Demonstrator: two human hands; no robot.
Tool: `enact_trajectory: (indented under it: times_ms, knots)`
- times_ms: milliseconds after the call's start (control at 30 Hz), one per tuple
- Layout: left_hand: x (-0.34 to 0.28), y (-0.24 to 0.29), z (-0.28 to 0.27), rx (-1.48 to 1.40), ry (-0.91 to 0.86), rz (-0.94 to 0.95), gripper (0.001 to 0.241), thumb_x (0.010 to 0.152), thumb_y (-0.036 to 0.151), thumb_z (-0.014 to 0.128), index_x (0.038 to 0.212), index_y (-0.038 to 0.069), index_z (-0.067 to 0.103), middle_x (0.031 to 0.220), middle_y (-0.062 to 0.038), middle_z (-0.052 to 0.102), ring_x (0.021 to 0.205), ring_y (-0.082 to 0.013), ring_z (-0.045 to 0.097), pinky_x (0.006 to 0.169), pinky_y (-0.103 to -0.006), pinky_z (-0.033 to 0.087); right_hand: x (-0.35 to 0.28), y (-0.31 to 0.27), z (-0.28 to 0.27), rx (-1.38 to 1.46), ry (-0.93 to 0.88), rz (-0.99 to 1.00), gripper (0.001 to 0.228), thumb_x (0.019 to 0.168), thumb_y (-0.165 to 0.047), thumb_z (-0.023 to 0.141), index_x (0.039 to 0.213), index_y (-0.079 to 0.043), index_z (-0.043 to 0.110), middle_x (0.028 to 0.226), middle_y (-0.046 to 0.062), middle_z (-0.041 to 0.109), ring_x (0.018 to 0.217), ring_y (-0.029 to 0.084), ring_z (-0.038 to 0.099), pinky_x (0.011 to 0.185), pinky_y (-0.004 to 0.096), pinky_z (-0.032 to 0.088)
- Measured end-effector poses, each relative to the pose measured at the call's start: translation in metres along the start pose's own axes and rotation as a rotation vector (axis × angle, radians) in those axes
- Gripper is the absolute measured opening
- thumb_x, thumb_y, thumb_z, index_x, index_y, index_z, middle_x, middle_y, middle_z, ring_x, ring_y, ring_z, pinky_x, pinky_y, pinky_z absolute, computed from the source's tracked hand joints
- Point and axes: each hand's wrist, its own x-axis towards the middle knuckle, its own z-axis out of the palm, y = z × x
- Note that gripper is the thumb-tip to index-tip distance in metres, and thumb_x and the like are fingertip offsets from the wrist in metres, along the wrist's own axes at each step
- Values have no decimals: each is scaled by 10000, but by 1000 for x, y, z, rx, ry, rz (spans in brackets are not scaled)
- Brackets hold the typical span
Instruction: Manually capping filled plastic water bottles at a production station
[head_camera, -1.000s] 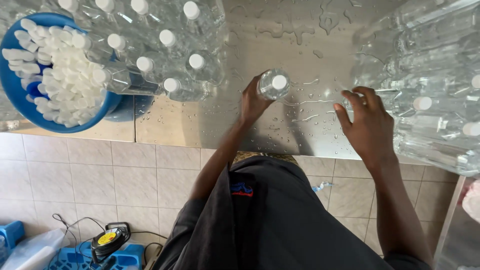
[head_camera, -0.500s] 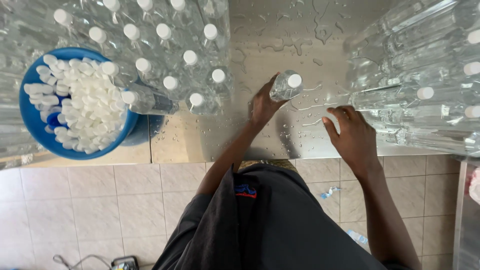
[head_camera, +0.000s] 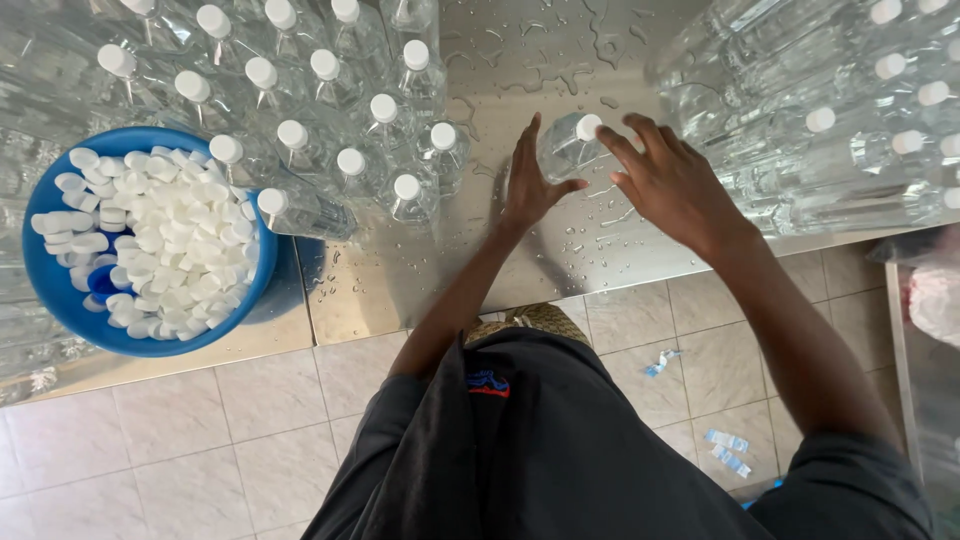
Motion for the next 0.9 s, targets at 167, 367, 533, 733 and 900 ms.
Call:
enact_trajectory:
  times_ms: [167,367,533,733,900]
  knots:
    - [5,0,-3,27,-57,132,1471,730,989,626,1768,134,31,1846,-206,164,1683,-505,271,1339,-735,298,47,36,14,60,-182,-188,671,1027,-42,680,1659,-82,459,1652,298,458,1339,497,626,1010,640,618]
    - [19,-11,-9,-171,-227,39,1290,804,825,796,1744,148,228,1801,-124,351,1650,-367,395,1298,-560,426,72,64,37,-40,-238,-330,418,1177,-315,533,1488,-48,609,1293,143,712,1201,360,667,830,524,609]
    - [15,-7,-8,-42,-210,4,968,879,500,893,1633,163,387,1605,-98,558,1436,-368,579,1059,-566,570,90,50,54,-318,-411,35,906,1310,-519,146,604,-127,557,537,39,577,510,272,569,576,405,378]
    - [18,-6,-13,-47,-231,-78,1024,810,455,940,1613,148,384,1533,-151,612,1325,-371,645,938,-522,633,97,41,-5,-188,-345,-188,490,1235,-502,359,1300,-83,605,1047,157,744,1001,362,731,647,493,633]
    - [23,-6,-16,-119,-275,-22,999,806,316,983,1604,118,416,1535,-144,609,1350,-355,636,1038,-497,600,98,71,10,-435,-326,-673,402,1095,-328,565,1437,-125,507,1381,190,602,1102,317,681,850,448,638]
